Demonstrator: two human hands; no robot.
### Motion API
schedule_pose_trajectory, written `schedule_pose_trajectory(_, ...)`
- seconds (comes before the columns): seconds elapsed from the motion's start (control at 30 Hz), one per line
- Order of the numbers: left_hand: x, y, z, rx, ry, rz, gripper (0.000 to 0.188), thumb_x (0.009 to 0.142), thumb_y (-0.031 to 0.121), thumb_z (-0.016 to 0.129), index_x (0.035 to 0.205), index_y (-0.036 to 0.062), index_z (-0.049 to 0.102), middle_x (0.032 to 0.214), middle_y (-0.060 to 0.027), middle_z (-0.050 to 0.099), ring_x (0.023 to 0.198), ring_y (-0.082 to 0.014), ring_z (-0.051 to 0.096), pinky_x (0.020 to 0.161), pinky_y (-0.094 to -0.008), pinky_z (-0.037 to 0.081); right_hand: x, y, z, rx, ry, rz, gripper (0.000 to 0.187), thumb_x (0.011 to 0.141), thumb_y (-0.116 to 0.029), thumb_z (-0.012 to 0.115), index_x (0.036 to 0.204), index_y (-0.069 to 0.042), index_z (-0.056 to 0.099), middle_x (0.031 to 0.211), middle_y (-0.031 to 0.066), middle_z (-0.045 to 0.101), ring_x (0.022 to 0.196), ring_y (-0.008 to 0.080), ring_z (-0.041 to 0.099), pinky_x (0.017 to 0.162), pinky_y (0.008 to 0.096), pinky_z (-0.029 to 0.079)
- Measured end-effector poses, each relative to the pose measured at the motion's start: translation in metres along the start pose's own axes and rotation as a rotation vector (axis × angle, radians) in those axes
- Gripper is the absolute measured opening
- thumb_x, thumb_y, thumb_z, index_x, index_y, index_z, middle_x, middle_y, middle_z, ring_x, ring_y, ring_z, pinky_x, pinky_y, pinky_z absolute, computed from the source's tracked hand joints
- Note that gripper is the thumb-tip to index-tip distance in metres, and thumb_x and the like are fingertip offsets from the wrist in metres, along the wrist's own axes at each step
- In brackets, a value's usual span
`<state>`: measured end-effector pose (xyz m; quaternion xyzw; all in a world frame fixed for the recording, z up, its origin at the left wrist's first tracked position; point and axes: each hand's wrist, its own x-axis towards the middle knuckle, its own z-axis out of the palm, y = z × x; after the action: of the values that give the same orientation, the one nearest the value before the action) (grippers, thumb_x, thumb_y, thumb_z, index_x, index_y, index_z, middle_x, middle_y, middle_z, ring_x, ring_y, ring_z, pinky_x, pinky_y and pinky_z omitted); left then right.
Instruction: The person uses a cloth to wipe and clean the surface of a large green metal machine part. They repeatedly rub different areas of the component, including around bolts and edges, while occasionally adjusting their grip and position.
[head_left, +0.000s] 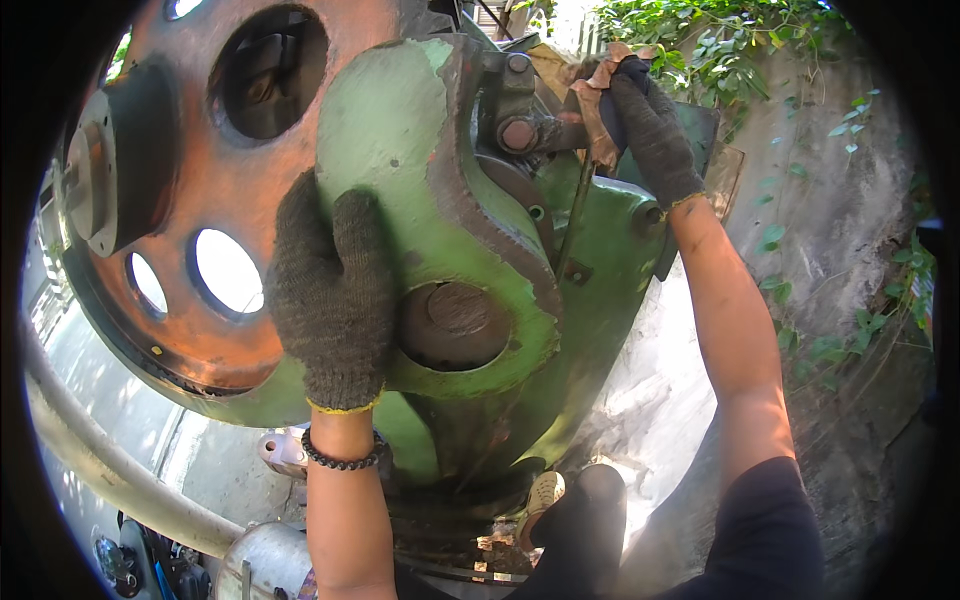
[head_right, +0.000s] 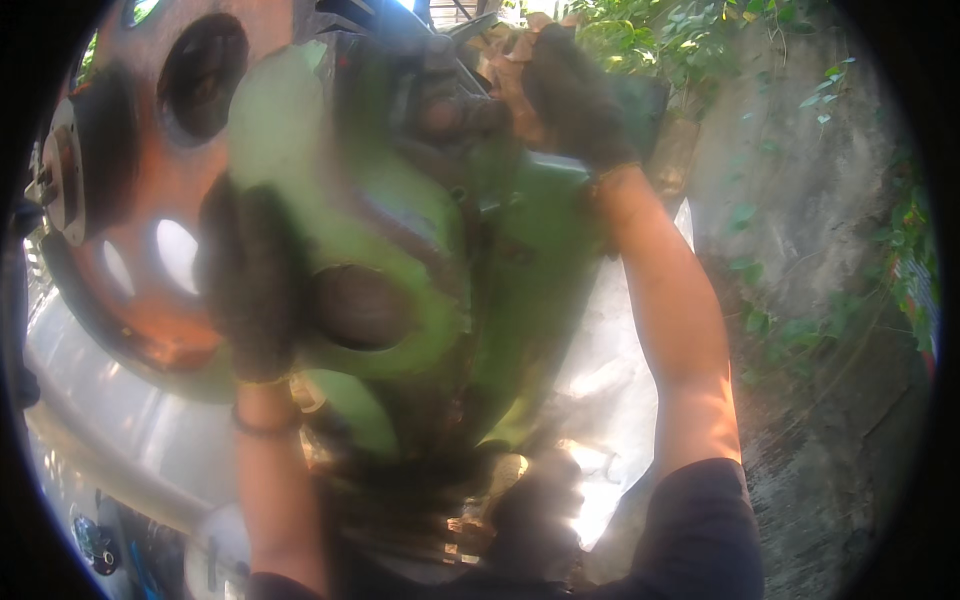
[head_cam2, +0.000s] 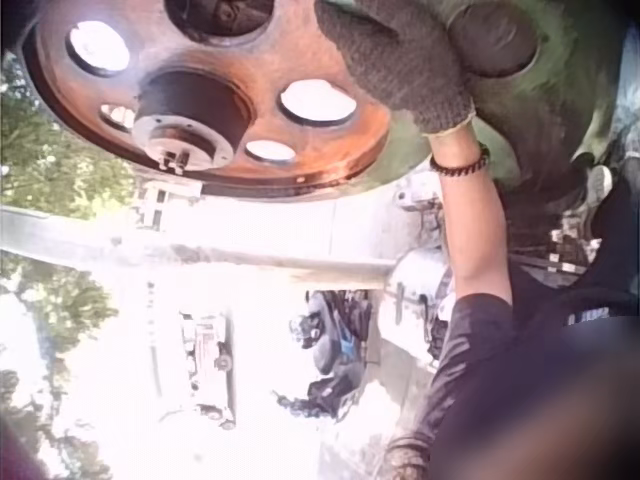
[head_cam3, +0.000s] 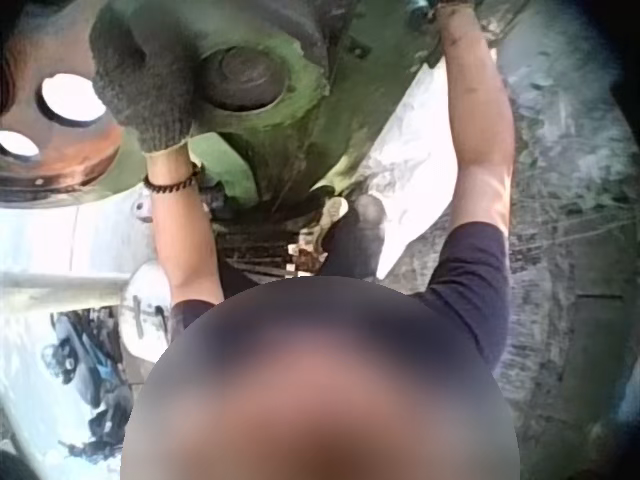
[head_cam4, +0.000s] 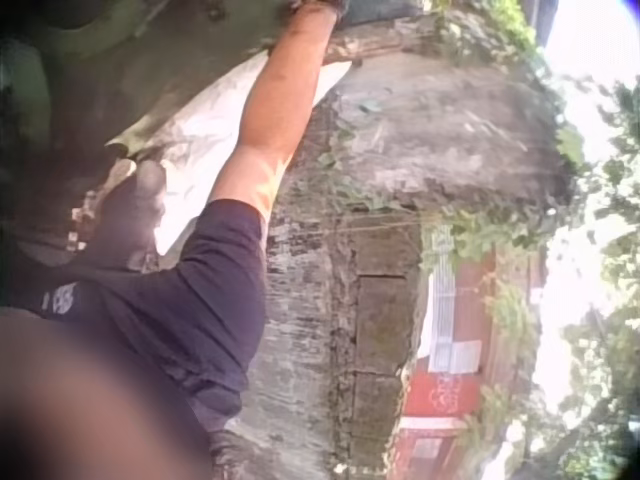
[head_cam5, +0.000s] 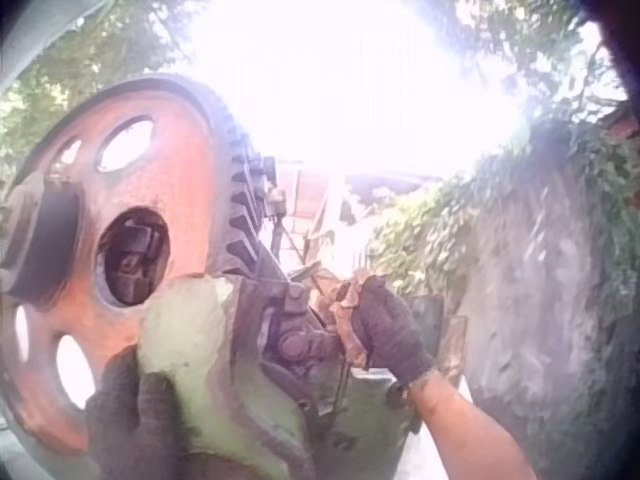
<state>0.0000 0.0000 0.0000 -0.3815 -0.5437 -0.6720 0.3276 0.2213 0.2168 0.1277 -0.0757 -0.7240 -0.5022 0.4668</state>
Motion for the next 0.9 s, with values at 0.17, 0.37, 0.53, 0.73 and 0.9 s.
schedule_pose_trajectory(0.17,0.003,0.008,0.002,-0.050,-0.010,-0.012,0.046,0.097,0.034,0.064,0.125,-0.0027,0.064,0.097,-0.0214,0.074,0.087,-0.0323,0.074,0.079,-0.0412,0.056,0.022,-0.036,0.003,0.302,0.116,-0.064,0.031,0.092,-0.022,0.068,0.121,-0.012,0.064,0.119,0.0148,0.066,0.106,0.0313,0.067,0.091,0.0401,0.054)
schedule_pose_trajectory(0.37,0.008,0.004,0.010,-0.065,-0.012,-0.045,0.041,0.098,0.033,0.062,0.123,-0.0002,0.065,0.100,-0.0230,0.073,0.090,-0.0333,0.073,0.080,-0.0419,0.055,0.040,-0.051,0.010,0.257,-0.168,-0.227,0.025,0.093,-0.024,0.066,0.115,-0.012,0.065,0.109,0.0123,0.070,0.101,0.0303,0.068,0.089,0.0423,0.054)
schedule_pose_trajectory(0.53,0.000,-0.014,0.009,-0.023,-0.081,-0.063,0.038,0.099,0.033,0.060,0.120,0.0014,0.067,0.100,-0.0222,0.073,0.090,-0.0344,0.073,0.080,-0.0424,0.055,0.008,-0.046,0.003,0.354,-0.325,0.124,0.029,0.089,-0.014,0.065,0.118,-0.011,0.064,0.108,0.0118,0.070,0.101,0.0335,0.067,0.089,0.0446,0.053)
schedule_pose_trajectory(0.73,-0.002,-0.012,0.015,0.026,-0.029,0.040,0.036,0.100,0.033,0.059,0.118,0.0032,0.068,0.098,-0.0219,0.073,0.089,-0.0351,0.072,0.080,-0.0430,0.055,-0.013,-0.048,-0.023,0.291,-0.293,-0.055,0.037,0.086,-0.010,0.065,0.124,-0.010,0.063,0.110,0.0139,0.069,0.106,0.0354,0.064,0.091,0.0458,0.052)
schedule_pose_trajectory(0.9,-0.010,-0.021,0.018,0.019,-0.010,-0.009,0.035,0.099,0.032,0.061,0.117,0.0034,0.068,0.093,-0.0211,0.073,0.083,-0.0336,0.073,0.076,-0.0425,0.055,-0.002,-0.035,0.018,0.372,-0.100,0.107,0.041,0.086,-0.008,0.065,0.127,-0.009,0.062,0.117,0.0137,0.069,0.110,0.0354,0.064,0.094,0.0459,0.051)
